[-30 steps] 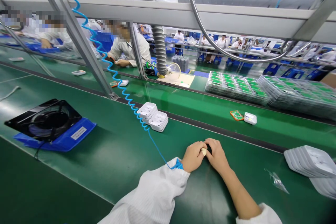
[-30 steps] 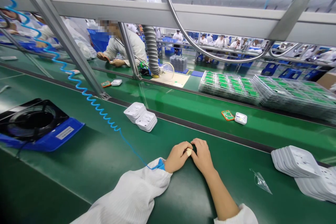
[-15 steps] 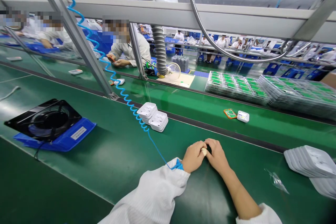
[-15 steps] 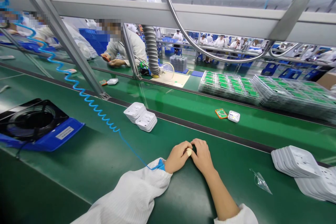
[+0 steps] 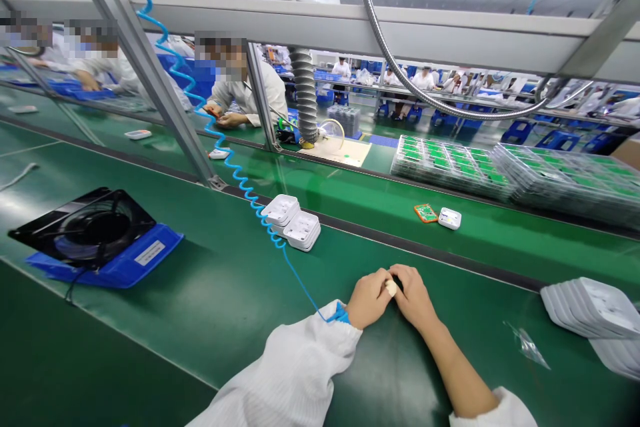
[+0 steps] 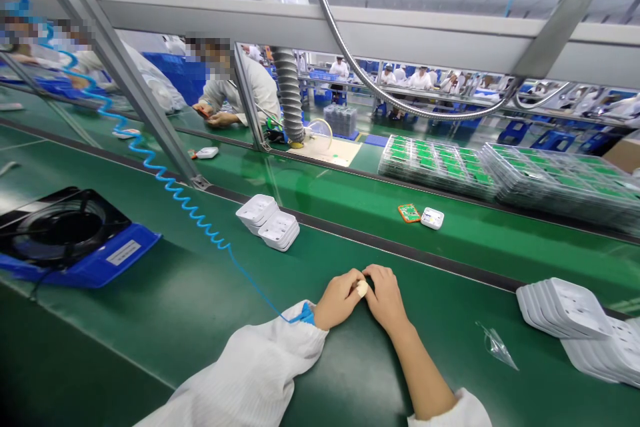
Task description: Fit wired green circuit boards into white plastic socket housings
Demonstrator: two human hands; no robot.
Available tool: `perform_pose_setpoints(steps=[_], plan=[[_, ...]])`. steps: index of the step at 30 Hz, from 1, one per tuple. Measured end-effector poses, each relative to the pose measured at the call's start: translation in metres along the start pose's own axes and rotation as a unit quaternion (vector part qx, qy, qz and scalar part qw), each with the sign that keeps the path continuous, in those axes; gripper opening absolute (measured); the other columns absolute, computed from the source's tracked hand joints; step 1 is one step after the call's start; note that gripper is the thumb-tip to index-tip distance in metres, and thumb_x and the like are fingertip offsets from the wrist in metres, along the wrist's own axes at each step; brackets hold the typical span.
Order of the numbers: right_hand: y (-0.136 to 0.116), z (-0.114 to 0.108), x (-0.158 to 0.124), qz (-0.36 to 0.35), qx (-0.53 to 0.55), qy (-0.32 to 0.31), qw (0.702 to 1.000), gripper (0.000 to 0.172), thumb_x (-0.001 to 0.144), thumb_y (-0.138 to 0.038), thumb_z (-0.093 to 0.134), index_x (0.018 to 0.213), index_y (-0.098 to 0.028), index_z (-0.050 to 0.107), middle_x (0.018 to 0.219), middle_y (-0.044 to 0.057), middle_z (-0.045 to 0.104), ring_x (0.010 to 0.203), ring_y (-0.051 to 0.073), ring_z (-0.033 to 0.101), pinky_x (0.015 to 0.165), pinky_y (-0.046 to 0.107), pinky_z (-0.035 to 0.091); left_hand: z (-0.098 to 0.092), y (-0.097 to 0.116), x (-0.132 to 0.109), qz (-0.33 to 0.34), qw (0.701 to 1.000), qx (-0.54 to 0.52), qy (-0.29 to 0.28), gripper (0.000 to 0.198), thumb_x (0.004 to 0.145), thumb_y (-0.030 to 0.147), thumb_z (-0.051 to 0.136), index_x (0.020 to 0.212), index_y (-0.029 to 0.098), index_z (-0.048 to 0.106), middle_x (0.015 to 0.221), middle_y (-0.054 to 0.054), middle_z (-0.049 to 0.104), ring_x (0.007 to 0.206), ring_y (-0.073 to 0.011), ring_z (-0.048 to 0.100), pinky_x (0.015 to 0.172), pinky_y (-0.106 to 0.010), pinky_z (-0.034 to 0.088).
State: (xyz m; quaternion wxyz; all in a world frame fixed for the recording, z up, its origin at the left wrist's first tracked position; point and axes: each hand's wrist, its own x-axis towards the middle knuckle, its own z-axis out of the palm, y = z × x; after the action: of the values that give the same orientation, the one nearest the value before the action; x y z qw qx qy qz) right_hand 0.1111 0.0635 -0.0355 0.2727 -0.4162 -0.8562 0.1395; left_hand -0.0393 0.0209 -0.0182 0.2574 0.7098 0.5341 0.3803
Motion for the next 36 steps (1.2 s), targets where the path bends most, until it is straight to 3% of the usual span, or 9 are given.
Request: perform_pose_setpoints(steps=[16, 30, 36], plan=[[0.0022, -0.0004, -0.0005, -0.002, 0.036, -0.013, 0.999, 0.026, 0.089, -0.037, 0.038, 0.101, -0.022, 0.055, 0.107, 0.007, 0.059, 0.099, 0.023, 0.05, 0.085, 0.039, 0.039, 0.0028, -0.0036, -0.0002, 0.008, 1.0, 0.013, 0.0, 0.016, 0.086, 0.029, 0.044, 0.074, 0.018, 0.047, 0.067, 0.002, 0.053, 0.062, -0.0128, 0.049, 0.058, -0.023, 0.031], [0.0012, -0.0001, 0.0004, -0.002, 0.034, -0.026, 0.999, 0.025, 0.087, -0.036, 0.039, 0.099, -0.022, 0.056, 0.106, 0.006, 0.06, 0.095, 0.023, 0.05, 0.082, 0.037, 0.037, 0.0023, -0.0028, 0.0012, 0.002, 0.999, 0.035, -0.036, 0.012, 0.081, 0.023, 0.048, 0.071, 0.018, 0.048, 0.068, 0.002, 0.054, 0.064, -0.013, 0.049, 0.063, -0.024, 0.031], [0.0002, -0.0009, -0.0001, 0.0, 0.028, -0.019, 0.999, 0.028, 0.09, -0.039, 0.035, 0.1, -0.023, 0.055, 0.105, 0.005, 0.06, 0.094, 0.022, 0.051, 0.08, 0.036, 0.038, 0.0031, -0.0041, 0.0004, 0.016, 0.999, -0.026, -0.012, 0.016, 0.086, 0.031, 0.044, 0.079, 0.018, 0.049, 0.07, 0.002, 0.054, 0.063, -0.0124, 0.049, 0.062, -0.024, 0.032]])
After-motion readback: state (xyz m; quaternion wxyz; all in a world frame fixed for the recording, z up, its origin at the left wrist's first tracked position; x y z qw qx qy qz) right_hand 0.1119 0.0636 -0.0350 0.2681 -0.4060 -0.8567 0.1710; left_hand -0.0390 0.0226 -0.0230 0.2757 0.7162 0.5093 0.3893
